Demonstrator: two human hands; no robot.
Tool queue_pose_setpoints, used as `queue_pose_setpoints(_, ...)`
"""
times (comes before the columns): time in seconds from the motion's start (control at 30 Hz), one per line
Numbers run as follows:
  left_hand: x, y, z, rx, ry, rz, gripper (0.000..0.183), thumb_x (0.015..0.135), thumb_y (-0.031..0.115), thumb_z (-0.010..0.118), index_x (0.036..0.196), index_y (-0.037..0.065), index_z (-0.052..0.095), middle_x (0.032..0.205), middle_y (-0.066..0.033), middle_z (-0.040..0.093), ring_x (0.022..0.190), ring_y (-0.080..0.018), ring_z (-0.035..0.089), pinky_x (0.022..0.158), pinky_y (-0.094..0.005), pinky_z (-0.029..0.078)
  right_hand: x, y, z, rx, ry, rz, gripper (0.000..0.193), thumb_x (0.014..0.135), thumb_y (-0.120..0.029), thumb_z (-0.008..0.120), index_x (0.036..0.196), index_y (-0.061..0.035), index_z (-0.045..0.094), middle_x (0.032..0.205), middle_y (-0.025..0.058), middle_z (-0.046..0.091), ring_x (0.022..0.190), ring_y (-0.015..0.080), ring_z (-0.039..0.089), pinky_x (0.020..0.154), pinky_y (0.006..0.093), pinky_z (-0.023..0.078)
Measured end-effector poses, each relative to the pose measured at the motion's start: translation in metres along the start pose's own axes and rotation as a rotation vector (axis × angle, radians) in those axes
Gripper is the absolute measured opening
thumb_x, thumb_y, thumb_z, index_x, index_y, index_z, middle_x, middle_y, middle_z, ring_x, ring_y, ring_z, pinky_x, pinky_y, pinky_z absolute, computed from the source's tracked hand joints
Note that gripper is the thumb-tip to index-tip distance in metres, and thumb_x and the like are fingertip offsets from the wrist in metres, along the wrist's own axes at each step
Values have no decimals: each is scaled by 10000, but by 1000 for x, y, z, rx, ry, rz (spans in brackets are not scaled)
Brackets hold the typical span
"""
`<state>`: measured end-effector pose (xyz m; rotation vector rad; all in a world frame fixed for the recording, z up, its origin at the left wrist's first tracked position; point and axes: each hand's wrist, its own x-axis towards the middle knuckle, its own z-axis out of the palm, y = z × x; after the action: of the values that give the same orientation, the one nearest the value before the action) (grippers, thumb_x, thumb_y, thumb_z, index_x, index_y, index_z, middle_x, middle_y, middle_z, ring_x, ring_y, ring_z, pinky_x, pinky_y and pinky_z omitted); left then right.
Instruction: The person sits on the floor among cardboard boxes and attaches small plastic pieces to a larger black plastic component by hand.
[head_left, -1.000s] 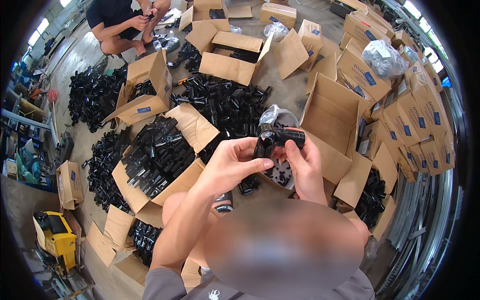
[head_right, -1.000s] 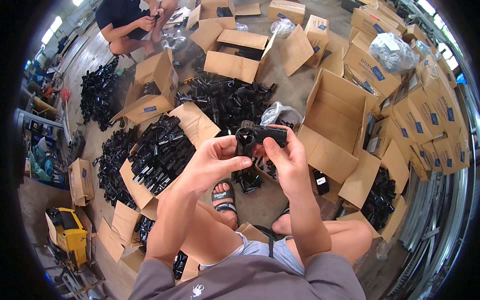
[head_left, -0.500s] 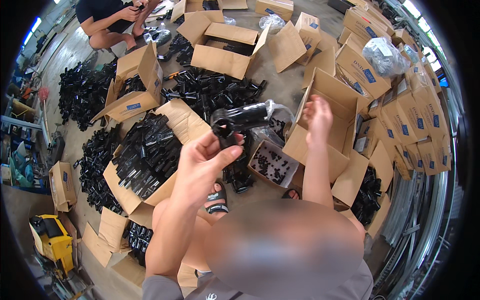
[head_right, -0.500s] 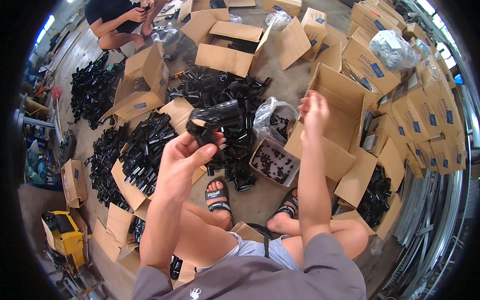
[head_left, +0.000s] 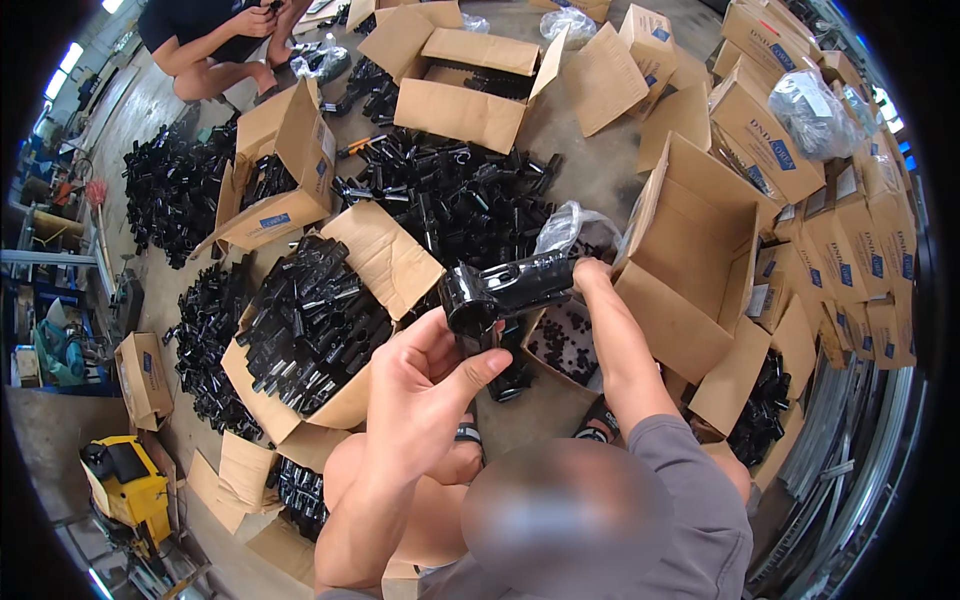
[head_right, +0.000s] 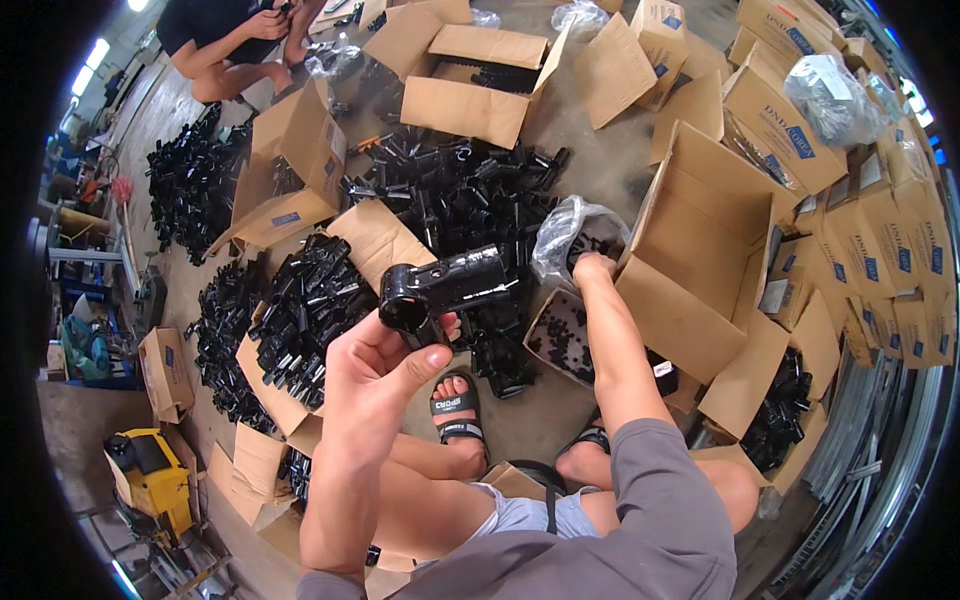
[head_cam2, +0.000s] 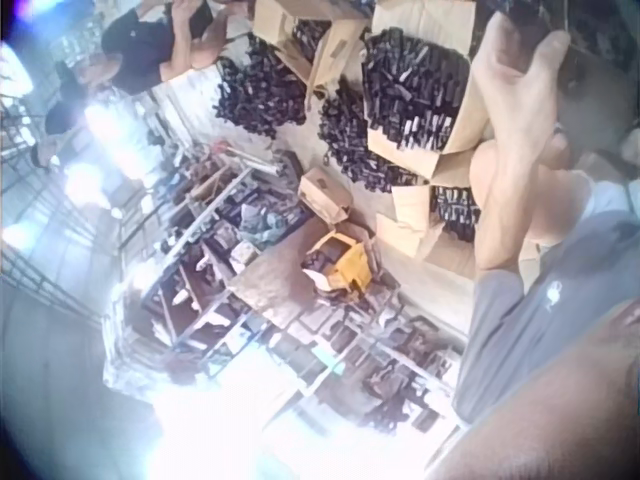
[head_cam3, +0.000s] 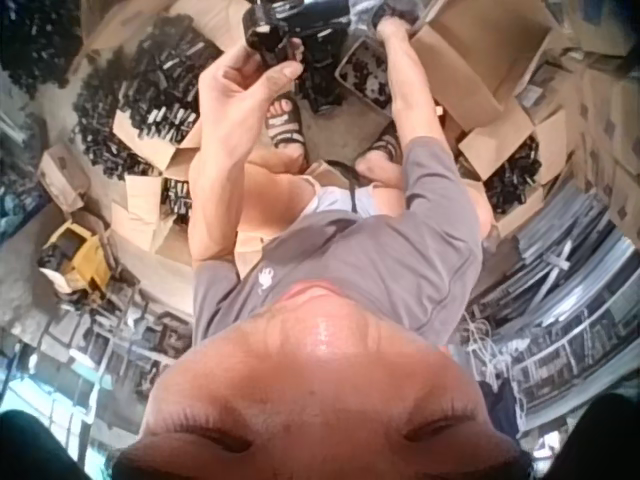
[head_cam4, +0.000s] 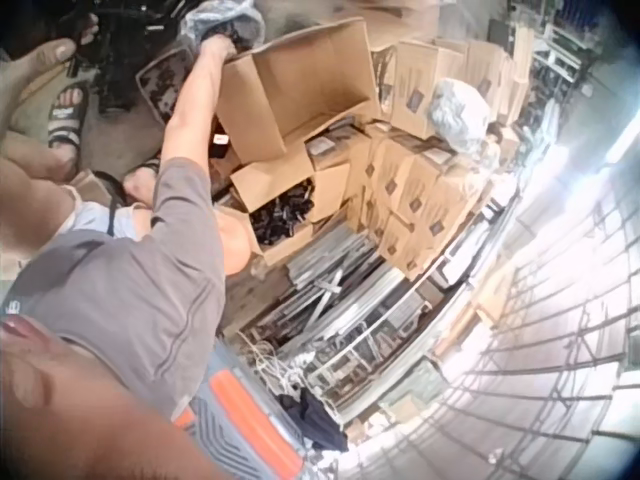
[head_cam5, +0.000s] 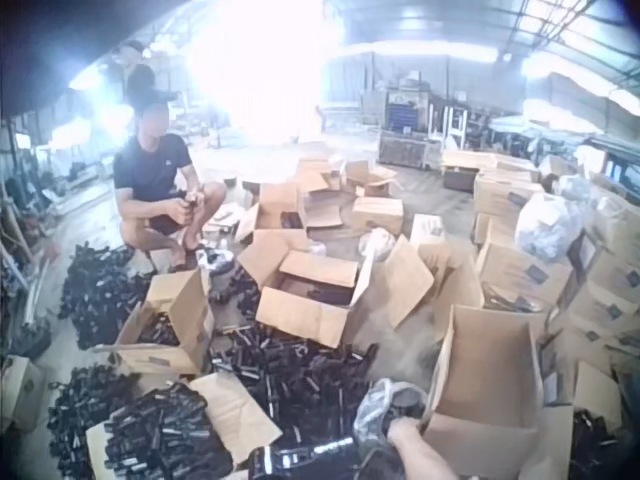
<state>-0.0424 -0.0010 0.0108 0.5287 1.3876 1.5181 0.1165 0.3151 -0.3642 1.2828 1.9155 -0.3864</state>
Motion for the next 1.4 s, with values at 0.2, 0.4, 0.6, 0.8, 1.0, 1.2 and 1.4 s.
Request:
queue_pose_setpoints(0.2,8,2,3,1,-10,-18,342,888,-10,771,1208,-37,653,1064,-23,717,938,-51,628,841,-224,519,11,3,14,-32,46,-56,410,959,-185,599,1359,-118,660,1456,77,600,1308,261,606,1001,434,525)
queue_pose_setpoints(0.4,7,1,0,-26,-12,-62,368,881,-38,761,1228,-42,639,1057,-22,716,948,-47,628,848,-225,521,8,-8,33,-325,22,-8,362,949,-183,621,1296,-121,704,1363,58,662,1223,252,646,829,472,551)
queue_pose_setpoints(0.6,7,3,-2,-47,11,-12,389,856,14,805,1212,-43,660,1076,-74,729,925,-104,666,813,-270,559,5,1,34,-565,362,39,285,951,-201,616,1199,-136,740,1187,63,690,1088,260,648,684,446,498)
queue_pose_setpoints(0.8,2,11,-1,-85,-41,-25,348,876,-79,741,1204,-66,628,1090,-49,710,983,-67,639,885,-231,533,-5,6,34,-484,171,-31,275,945,-239,628,1170,-126,738,1123,59,691,1065,249,643,698,438,487)
queue_pose_setpoints(1.0,-4,15,-8,-68,-4,-38,331,873,-68,748,1185,-66,639,1074,-45,716,968,-67,644,880,-226,527,-103,48,-22,3,1023,-296,484,852,-486,739,1130,-97,659,1104,92,670,1081,266,613,923,407,456)
queue_pose_setpoints(1.2,-7,13,-14,-115,-47,-9,308,873,-54,748,1166,-60,653,1028,-30,714,936,-50,624,836,-222,524,-160,108,15,24,1085,-217,946,617,-555,880,1346,-100,484,1329,92,530,1249,283,513,970,453,461)
queue_pose_setpoints(1.4,-14,5,-10,-54,-63,70,264,872,-44,744,1126,-59,669,1002,-36,723,900,-50,625,813,-232,525,-167,132,32,109,1241,-195,1127,525,-441,957,1440,-85,403,1526,166,385,1402,365,404,1096,490,424)
